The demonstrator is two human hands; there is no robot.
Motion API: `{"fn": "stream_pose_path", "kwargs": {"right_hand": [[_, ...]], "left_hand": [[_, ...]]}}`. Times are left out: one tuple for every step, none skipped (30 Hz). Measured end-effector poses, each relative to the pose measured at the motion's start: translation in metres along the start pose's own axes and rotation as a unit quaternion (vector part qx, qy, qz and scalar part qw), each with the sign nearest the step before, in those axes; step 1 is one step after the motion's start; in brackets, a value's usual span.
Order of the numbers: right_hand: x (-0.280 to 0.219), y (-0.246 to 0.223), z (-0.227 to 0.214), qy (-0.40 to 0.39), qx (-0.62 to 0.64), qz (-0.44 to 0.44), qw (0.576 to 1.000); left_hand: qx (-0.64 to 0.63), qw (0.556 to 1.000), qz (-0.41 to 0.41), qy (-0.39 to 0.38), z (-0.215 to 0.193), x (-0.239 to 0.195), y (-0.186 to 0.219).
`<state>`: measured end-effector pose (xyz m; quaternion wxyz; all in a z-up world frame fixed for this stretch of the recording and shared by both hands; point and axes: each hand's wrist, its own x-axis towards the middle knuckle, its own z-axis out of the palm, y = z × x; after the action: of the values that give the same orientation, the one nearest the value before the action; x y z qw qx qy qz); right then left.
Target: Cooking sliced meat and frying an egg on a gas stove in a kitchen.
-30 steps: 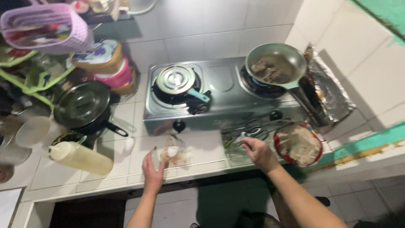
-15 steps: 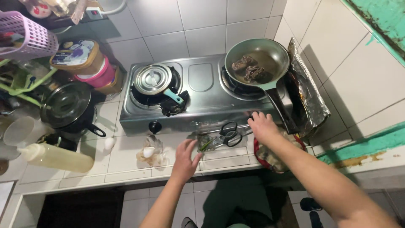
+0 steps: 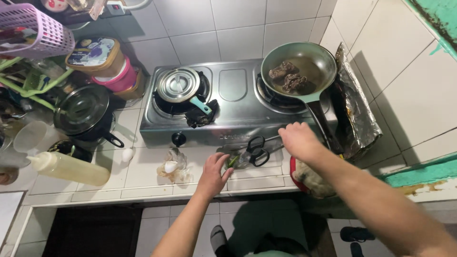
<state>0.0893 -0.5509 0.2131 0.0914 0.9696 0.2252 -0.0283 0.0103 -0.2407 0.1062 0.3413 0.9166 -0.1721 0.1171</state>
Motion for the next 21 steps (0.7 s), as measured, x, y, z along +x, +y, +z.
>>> {"fn": "stream_pose_path", "kwargs": {"right_hand": [[-0.001, 0.002, -0.008, -0.001, -0.001, 0.003, 1.0], [-0.002, 0.003, -0.016, -0.016, -0.024, 0.014, 0.999], [-0.003, 0.005, -0.025, -0.031, -0.048, 0.026, 0.998], [-0.007, 0.004, -0.039, -0.034, -0.049, 0.03, 0.998], [-0.011, 0.002, -0.053, -0.065, -0.081, 0.044, 0.994], [-0.014, 0.002, -0.069, -0.094, -0.114, 0.059, 0.987], [-0.021, 0.003, -0.084, -0.097, -0.116, 0.064, 0.986], [-0.028, 0.002, -0.098, -0.101, -0.135, 0.076, 0.983], [-0.035, 0.002, -0.112, -0.105, -0.153, 0.088, 0.979], [-0.043, 0.003, -0.123, -0.109, -0.155, 0.095, 0.977], [-0.05, 0.004, -0.135, -0.122, -0.148, 0.125, 0.974], [-0.057, 0.005, -0.146, -0.133, -0.141, 0.154, 0.969], [-0.072, 0.008, -0.158, -0.136, -0.142, 0.16, 0.967], [-0.087, 0.01, -0.171, -0.095, -0.123, 0.167, 0.974], [-0.102, 0.011, -0.183, -0.055, -0.104, 0.173, 0.978], [-0.099, 0.013, -0.188, -0.057, -0.107, 0.179, 0.976], [-0.097, 0.016, -0.194, -0.109, -0.087, 0.255, 0.957], [-0.095, 0.019, -0.199, -0.158, -0.066, 0.329, 0.929], [-0.096, 0.023, -0.192, -0.161, -0.068, 0.334, 0.926], [-0.097, 0.027, -0.185, -0.149, -0.06, 0.369, 0.916], [-0.098, 0.032, -0.178, -0.137, -0.053, 0.403, 0.903]], "left_hand": [[-0.002, 1.0, 0.002, -0.001, -0.001, 0.003, 0.0], [-0.008, 1.0, 0.013, -0.002, -0.002, 0.006, 0.0], [-0.015, 1.0, 0.025, -0.004, -0.003, 0.008, -0.001], [-0.019, 0.999, 0.027, -0.006, -0.006, 0.009, 0.0], [-0.026, 0.999, 0.036, -0.013, -0.009, 0.009, 0.001], [-0.032, 0.998, 0.047, -0.019, -0.013, 0.013, 0.002], [-0.037, 0.998, 0.052, -0.02, -0.013, 0.015, 0.0], [-0.039, 0.997, 0.07, -0.022, -0.014, 0.017, -0.002], [-0.041, 0.995, 0.089, -0.023, -0.014, 0.019, -0.005], [-0.046, 0.994, 0.094, -0.025, -0.016, 0.022, -0.008], [-0.054, 0.991, 0.117, -0.024, -0.018, 0.026, -0.01], [-0.061, 0.988, 0.139, -0.022, -0.02, 0.03, -0.013], [-0.066, 0.987, 0.144, -0.023, -0.023, 0.036, -0.014], [-0.075, 0.984, 0.159, -0.022, -0.027, 0.041, -0.014], [-0.084, 0.981, 0.173, -0.02, -0.03, 0.047, -0.014], [-0.089, 0.98, 0.178, -0.022, -0.031, 0.056, -0.017], [-0.093, 0.978, 0.184, -0.022, -0.031, 0.065, -0.019], [-0.098, 0.977, 0.19, -0.023, -0.031, 0.073, -0.02], [-0.103, 0.975, 0.193, -0.025, -0.03, 0.084, -0.02], [-0.096, 0.975, 0.197, -0.026, -0.03, 0.094, -0.02], [-0.089, 0.975, 0.2, -0.027, -0.029, 0.103, -0.019]]}}
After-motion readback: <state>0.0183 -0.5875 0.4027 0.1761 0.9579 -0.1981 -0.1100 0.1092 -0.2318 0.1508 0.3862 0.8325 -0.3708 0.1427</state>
